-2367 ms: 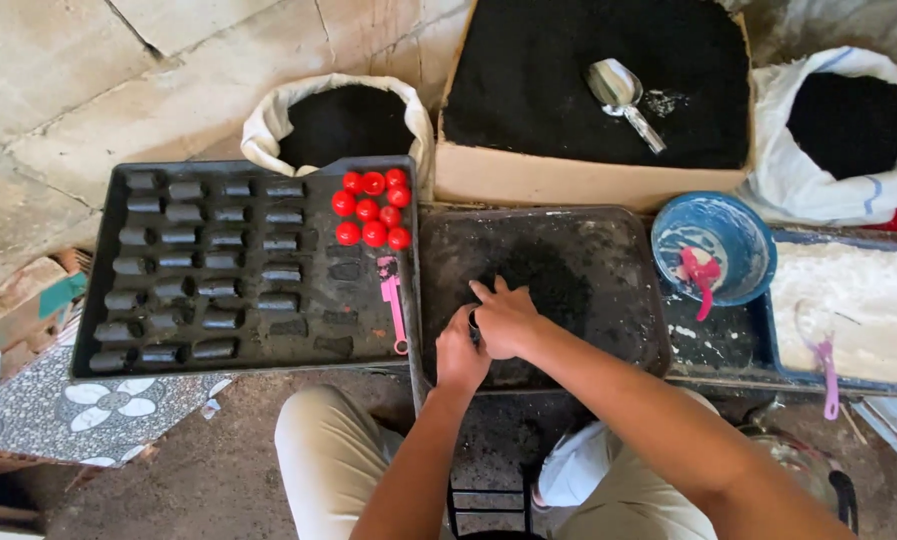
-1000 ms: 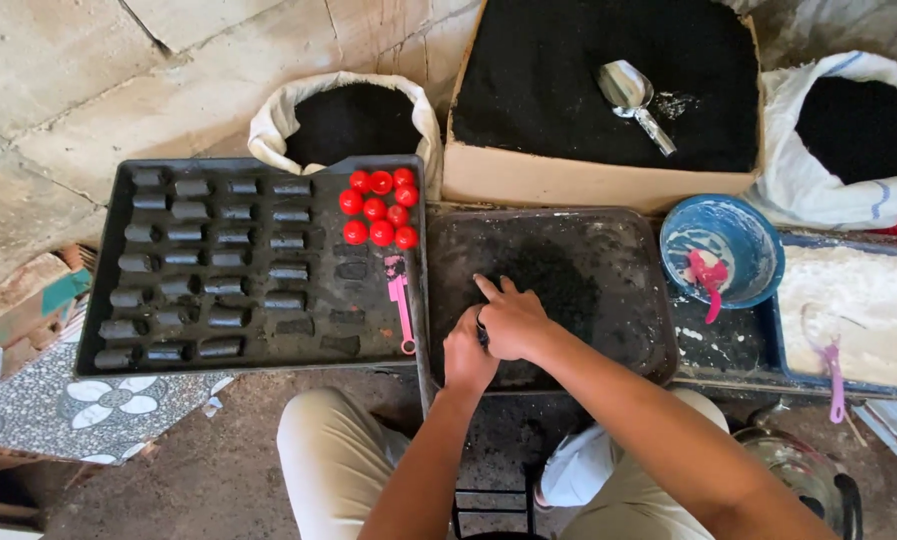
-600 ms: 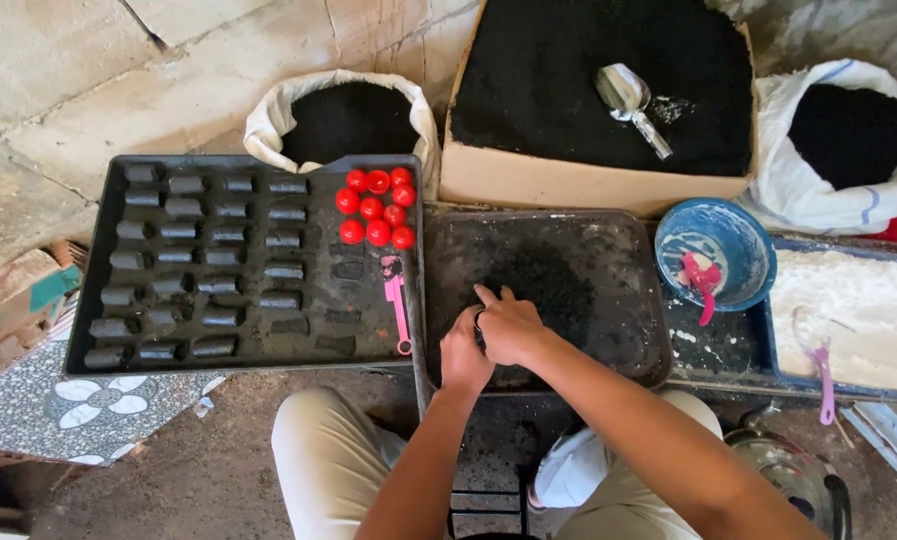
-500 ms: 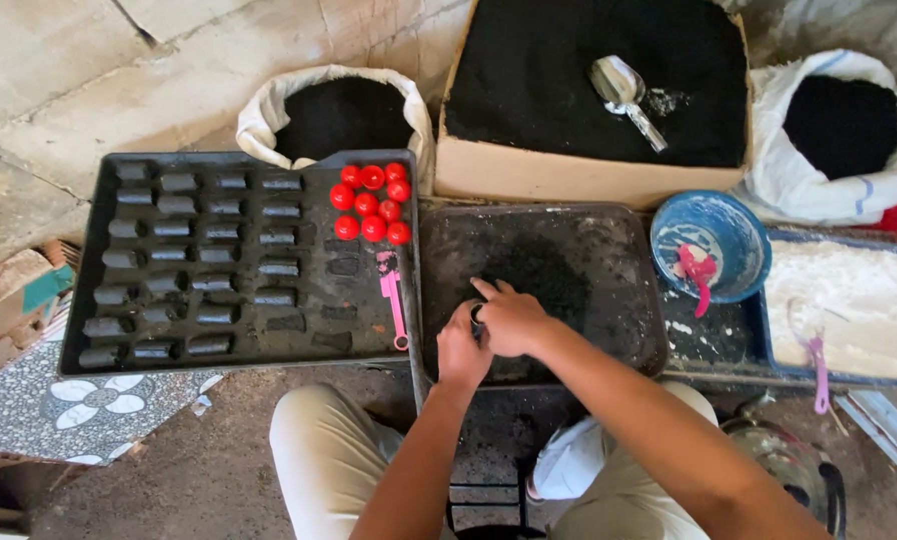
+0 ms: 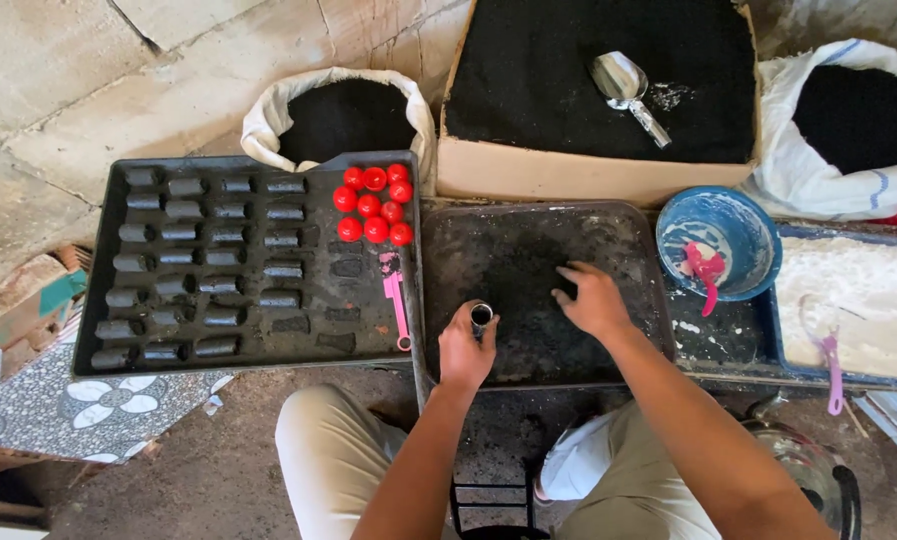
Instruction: The person scoops a black granular substance from a tray and packs it into a small cylindrical mold held in the left hand. They repeatedly press the material into the mold using their right hand and a small metal tool to compact it.
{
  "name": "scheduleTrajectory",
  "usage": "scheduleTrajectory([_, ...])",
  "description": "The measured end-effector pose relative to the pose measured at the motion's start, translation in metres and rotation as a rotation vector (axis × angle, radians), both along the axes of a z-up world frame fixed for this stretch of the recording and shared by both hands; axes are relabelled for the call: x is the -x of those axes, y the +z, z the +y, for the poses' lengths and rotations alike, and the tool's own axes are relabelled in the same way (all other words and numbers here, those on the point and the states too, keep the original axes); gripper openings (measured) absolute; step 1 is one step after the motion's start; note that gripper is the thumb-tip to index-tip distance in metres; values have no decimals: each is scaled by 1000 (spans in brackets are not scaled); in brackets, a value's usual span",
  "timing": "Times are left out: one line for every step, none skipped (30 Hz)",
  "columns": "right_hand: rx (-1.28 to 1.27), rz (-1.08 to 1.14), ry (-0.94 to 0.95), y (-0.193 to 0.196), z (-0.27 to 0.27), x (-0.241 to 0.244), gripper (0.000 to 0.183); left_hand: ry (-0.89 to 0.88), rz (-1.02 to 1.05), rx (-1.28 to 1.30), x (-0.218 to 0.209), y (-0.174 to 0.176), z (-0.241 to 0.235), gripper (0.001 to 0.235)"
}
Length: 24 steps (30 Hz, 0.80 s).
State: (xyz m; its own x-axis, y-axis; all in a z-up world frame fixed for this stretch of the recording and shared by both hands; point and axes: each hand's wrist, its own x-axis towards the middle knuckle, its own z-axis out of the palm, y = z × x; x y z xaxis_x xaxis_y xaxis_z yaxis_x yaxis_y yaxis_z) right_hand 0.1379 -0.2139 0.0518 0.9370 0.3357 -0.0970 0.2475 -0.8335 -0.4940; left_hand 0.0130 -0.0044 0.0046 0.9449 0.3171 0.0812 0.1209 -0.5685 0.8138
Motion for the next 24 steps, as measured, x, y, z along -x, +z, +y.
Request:
scheduleTrajectory([-3, 2, 1, 0, 3, 2, 44, 1, 2, -3, 0, 0, 0, 39])
scheduleTrajectory([7, 10, 25, -1, 6, 4, 44, 5, -2, -11, 0, 1, 0, 39])
scheduleTrajectory([16, 17, 50, -1, 8, 6, 43, 10, -6, -20, 0, 1, -1, 40])
scheduleTrajectory([12, 14, 48, -4, 9, 4, 43, 8, -9, -24, -1, 2, 0, 40])
scheduleTrajectory([35, 1, 38, -7, 10, 2, 41, 7, -1, -21, -1, 3, 0, 39])
scheduleTrajectory([59, -10, 29, -11, 11, 1, 40, 7, 9, -19, -1, 4, 1, 38])
scheduleTrajectory([55, -12, 28, -15, 13, -4, 40, 7, 7, -22, -1, 6, 0, 38])
scheduleTrajectory([36, 5, -14, -18, 15, -8, 39, 8, 15, -13, -1, 7, 0, 37])
scheduleTrajectory([16, 23, -57, -22, 16, -13, 38, 10, 24, -5, 0, 9, 0, 37])
scheduleTrajectory([12, 23, -55, -21, 20, -20, 38, 11, 23, -9, -1, 9, 0, 37])
scheduleTrajectory([-10, -5, -47, -20, 24, -28, 38, 14, 27, -3, -1, 8, 0, 37])
scheduleTrajectory([-32, -32, -45, -18, 28, -34, 37, 11, 31, 3, -1, 8, 0, 37])
scheduleTrajectory([-36, -32, -50, -9, 33, -35, 37, 7, 32, -1, -2, 9, 1, 37])
scheduleTrajectory([-37, -50, -19, 0, 39, -36, 37, 6, 45, 9, -2, 10, 1, 37])
scheduleTrajectory([-38, -68, 11, 10, 44, -37, 38, 5, 58, 18, -2, 11, 1, 37])
scheduleTrajectory([-41, -69, 12, 6, 49, -44, 38, 6, 57, 15, -2, 12, 0, 37])
scheduleTrajectory([4, -84, 79, 1, 53, -50, 37, 10, 46, 8, -2, 12, 0, 35])
scheduleTrajectory([48, -98, 152, -3, 60, -57, 37, 20, 35, 1, -2, 13, 0, 34])
scheduleTrajectory([45, -99, 158, -1, 66, -59, 37, 26, 35, -2, -3, 14, 1, 34])
scheduleTrajectory([48, -93, 241, 1, 72, -59, 35, 24, 33, 0, -2, 14, 0, 33])
scheduleTrajectory([50, -88, 325, 2, 78, -60, 34, 21, 32, 2, -1, 14, 0, 33])
scheduleTrajectory([49, -86, 328, -12, 80, -63, 34, 24, 34, 1, 0, 14, 0, 33])
scheduleTrajectory([79, -92, 380, -26, 83, -66, 30, 21, 33, 17, 1, 14, 1, 32])
scheduleTrajectory([110, -103, 433, -39, 86, -72, 26, 18, 26, 32, -1, 15, 2, 32])
